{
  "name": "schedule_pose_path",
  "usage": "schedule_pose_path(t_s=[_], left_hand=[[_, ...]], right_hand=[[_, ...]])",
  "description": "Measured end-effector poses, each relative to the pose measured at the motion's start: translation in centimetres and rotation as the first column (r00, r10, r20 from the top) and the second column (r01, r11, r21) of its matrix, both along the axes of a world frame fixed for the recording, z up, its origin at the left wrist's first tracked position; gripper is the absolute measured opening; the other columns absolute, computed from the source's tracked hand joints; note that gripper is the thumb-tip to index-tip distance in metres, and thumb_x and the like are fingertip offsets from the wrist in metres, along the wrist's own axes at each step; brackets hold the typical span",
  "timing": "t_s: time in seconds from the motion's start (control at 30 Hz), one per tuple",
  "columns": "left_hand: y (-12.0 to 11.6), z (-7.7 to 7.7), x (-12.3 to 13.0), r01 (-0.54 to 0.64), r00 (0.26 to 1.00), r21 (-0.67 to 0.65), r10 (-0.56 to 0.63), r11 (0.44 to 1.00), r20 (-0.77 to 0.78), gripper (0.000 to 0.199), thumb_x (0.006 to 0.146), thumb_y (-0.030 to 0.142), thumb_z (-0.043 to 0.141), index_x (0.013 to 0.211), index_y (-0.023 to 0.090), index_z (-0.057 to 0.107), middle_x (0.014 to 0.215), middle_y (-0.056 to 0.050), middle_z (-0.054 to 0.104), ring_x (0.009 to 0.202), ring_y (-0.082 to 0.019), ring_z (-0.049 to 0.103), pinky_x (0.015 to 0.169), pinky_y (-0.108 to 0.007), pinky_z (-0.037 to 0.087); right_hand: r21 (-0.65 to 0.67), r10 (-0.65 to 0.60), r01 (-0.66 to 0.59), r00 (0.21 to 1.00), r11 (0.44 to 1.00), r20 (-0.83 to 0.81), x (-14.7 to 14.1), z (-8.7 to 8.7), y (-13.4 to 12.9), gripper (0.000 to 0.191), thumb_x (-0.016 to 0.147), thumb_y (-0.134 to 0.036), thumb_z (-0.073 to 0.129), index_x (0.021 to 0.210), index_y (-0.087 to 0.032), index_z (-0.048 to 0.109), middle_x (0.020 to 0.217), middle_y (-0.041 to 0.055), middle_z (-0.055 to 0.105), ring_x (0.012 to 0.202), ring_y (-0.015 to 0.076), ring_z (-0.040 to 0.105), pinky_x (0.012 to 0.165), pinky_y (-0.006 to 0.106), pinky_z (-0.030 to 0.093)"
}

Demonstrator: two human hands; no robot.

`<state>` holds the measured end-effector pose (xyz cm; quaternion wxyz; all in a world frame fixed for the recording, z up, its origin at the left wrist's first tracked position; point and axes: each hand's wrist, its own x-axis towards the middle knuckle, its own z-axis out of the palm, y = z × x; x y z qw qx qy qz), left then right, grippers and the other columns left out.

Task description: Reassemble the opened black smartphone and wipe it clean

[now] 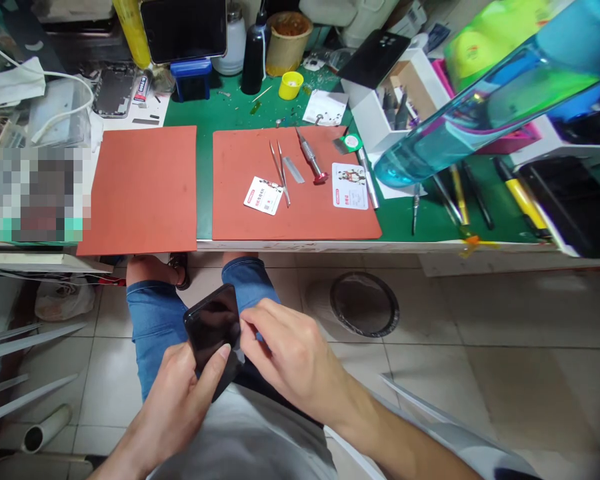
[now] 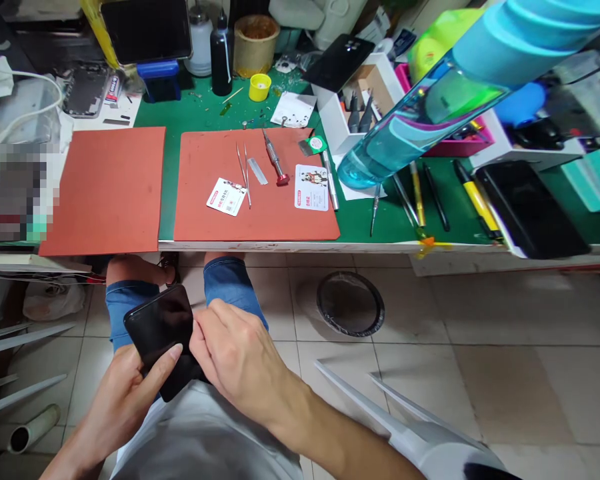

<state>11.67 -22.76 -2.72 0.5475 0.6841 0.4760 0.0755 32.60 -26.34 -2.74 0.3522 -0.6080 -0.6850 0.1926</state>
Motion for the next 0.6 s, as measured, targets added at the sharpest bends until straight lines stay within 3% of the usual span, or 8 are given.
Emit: schedule_pose_path(t_s=[0.1, 0.2, 0.3, 0.37, 0.47, 0.53, 0.6], left_hand=[[0.0, -0.4, 0.0, -0.054, 0.995, -0.146, 0.065, 0.988, 0.074, 0.038, 0.105, 0.05, 0.059, 0.086, 0.019, 0.069, 0.081, -0.002, 0.067, 0.073, -0.017, 0.056, 0.068, -0.027, 0.045], [0.1, -0.8, -0.1, -0.126, 0.957, -0.381, 0.214, 0.916, 0.197, 0.036, 0.102, 0.052, 0.065, 0.101, 0.018, 0.078, 0.098, -0.007, 0.076, 0.088, -0.023, 0.068, 0.084, -0.032, 0.056], [0.5, -1.1, -0.2, -0.146, 0.896, -0.545, 0.344, 0.825, 0.281, 0.036, 0.1, 0.05, 0.07, 0.115, 0.019, 0.08, 0.11, -0.01, 0.08, 0.102, -0.027, 0.073, 0.099, -0.04, 0.058], [0.8, -1.1, -0.3, -0.143, 0.873, -0.597, 0.384, 0.789, 0.299, 0.036, 0.099, 0.048, 0.072, 0.118, 0.018, 0.081, 0.111, -0.012, 0.081, 0.105, -0.03, 0.075, 0.099, -0.043, 0.059], [1.1, -1.1, -0.3, -0.119, 0.859, -0.649, 0.406, 0.751, 0.312, 0.038, 0.096, 0.048, 0.075, 0.115, 0.015, 0.082, 0.111, -0.016, 0.082, 0.101, -0.033, 0.078, 0.094, -0.046, 0.063], [1.2, -1.0, -0.2, -0.099, 0.852, -0.67, 0.411, 0.735, 0.325, 0.04, 0.095, 0.048, 0.077, 0.115, 0.014, 0.081, 0.113, -0.018, 0.082, 0.1, -0.034, 0.079, 0.091, -0.047, 0.064], [1.1, -0.9, 0.0, -0.087, 0.853, -0.675, 0.405, 0.733, 0.33, 0.039, 0.095, 0.047, 0.078, 0.116, 0.014, 0.081, 0.114, -0.019, 0.082, 0.101, -0.034, 0.079, 0.091, -0.046, 0.064]], right_hand=[[0.022, -0.223, 0.226, 0.969, 0.974, -0.11, 1.5, 0.3, 0.1, 0.02, 0.1, -0.01, 0.056, 0.086, -0.018, 0.068, 0.075, 0.0002, 0.061, 0.062, 0.0129, 0.053, 0.062, 0.026, 0.043], [-0.112, -0.451, 0.438, 0.879, 0.892, -0.155, 4.4, -0.7, -1.0, 0.014, 0.093, -0.018, 0.059, 0.082, -0.021, 0.067, 0.072, -0.0016, 0.063, 0.058, 0.0125, 0.054, 0.056, 0.024, 0.043], [-0.243, -0.608, 0.607, 0.79, 0.757, 0.083, 8.7, -3.0, -3.2, 0.02, 0.09, -0.031, 0.056, 0.078, -0.022, 0.068, 0.066, 0.0008, 0.065, 0.056, 0.0163, 0.057, 0.057, 0.028, 0.043], [-0.226, -0.655, 0.708, 0.705, 0.669, 0.272, 11.9, -4.4, -4.7, 0.021, 0.085, -0.035, 0.057, 0.074, -0.021, 0.068, 0.07, 0.0073, 0.069, 0.061, 0.0205, 0.06, 0.062, 0.033, 0.044], [-0.227, -0.65, 0.764, 0.638, 0.604, 0.413, 15.6, -5.5, -6.4, 0.021, 0.082, -0.025, 0.056, 0.087, -0.017, 0.075, 0.081, 0.0175, 0.074, 0.059, 0.0239, 0.058, 0.06, 0.039, 0.037], [-0.199, -0.651, 0.839, 0.523, 0.506, 0.55, 16.6, -5.6, -7.1, 0.025, 0.088, -0.027, 0.056, 0.089, -0.016, 0.078, 0.072, 0.018, 0.072, 0.051, 0.0244, 0.054, 0.056, 0.041, 0.031], [-0.191, -0.67, 0.866, 0.482, 0.463, 0.564, 15.9, -5.6, -7.3, 0.03, 0.093, -0.039, 0.059, 0.08, -0.019, 0.079, 0.056, 0.0133, 0.065, 0.047, 0.0256, 0.054, 0.054, 0.041, 0.031]])
